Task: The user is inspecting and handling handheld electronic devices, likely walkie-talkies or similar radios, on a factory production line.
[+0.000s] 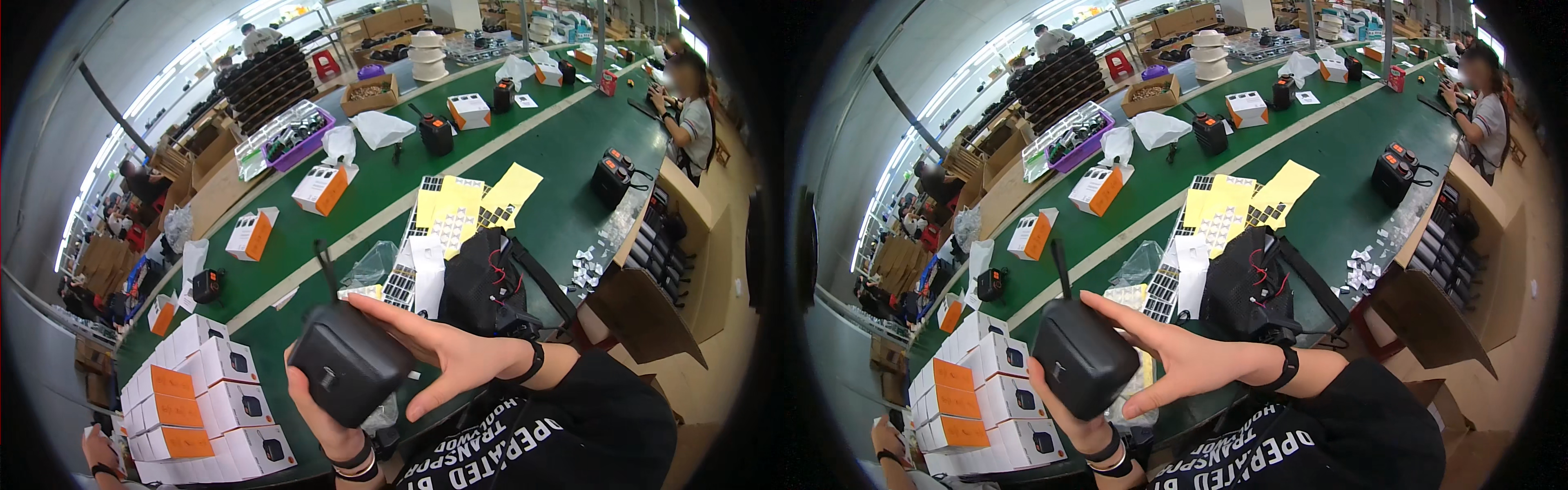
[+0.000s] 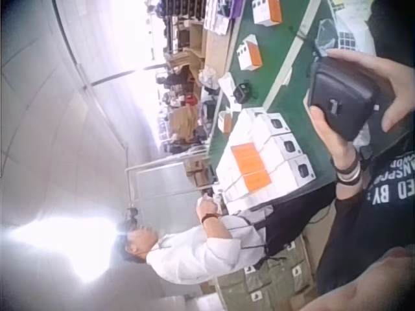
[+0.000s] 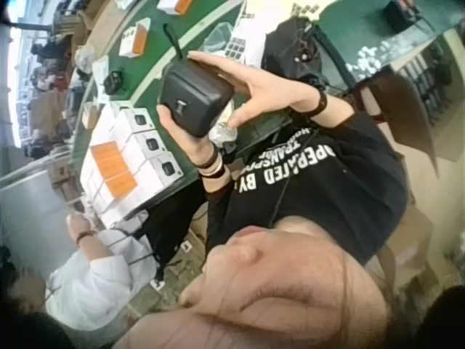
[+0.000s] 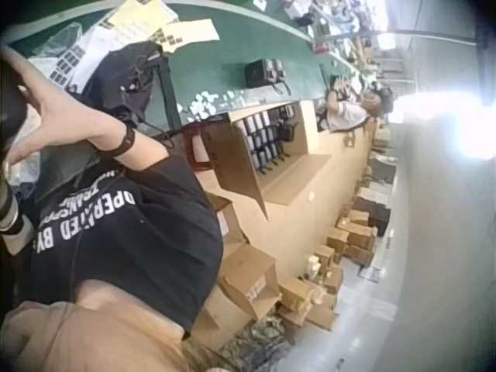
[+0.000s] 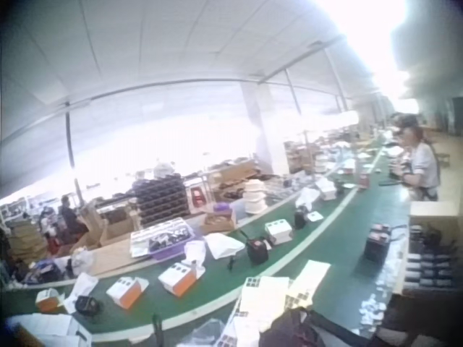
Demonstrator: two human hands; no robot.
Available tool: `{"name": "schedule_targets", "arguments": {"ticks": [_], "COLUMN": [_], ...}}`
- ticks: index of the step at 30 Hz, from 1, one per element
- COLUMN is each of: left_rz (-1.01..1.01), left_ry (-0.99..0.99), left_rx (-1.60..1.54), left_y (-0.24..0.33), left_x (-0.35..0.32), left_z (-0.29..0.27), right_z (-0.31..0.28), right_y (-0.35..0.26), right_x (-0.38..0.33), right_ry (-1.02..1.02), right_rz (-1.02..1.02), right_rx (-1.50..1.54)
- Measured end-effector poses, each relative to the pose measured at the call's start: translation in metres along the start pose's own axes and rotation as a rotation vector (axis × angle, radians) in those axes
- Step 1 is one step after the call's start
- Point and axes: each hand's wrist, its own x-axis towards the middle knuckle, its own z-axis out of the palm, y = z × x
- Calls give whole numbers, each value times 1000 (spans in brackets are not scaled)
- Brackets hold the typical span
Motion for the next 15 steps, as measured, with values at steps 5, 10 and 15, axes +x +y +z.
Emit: {"name": "schedule_targets", "arguments": {"ticks": [5, 10, 15], "left_rz": [-267, -623, -585], "left_ry": [23, -15, -28], "left_rx": [-159, -478, -509], "left_y": [4, 9, 8], "left_x": [13, 23, 18], "left_z": [-13, -26, -24], "right_z": [5, 11, 15], "right_y": [12, 24, 29], "right_x": [9, 18, 21], "right_ry": [84, 162, 200], "right_rz": [8, 58, 81], "right_rx": [5, 17, 53]}}
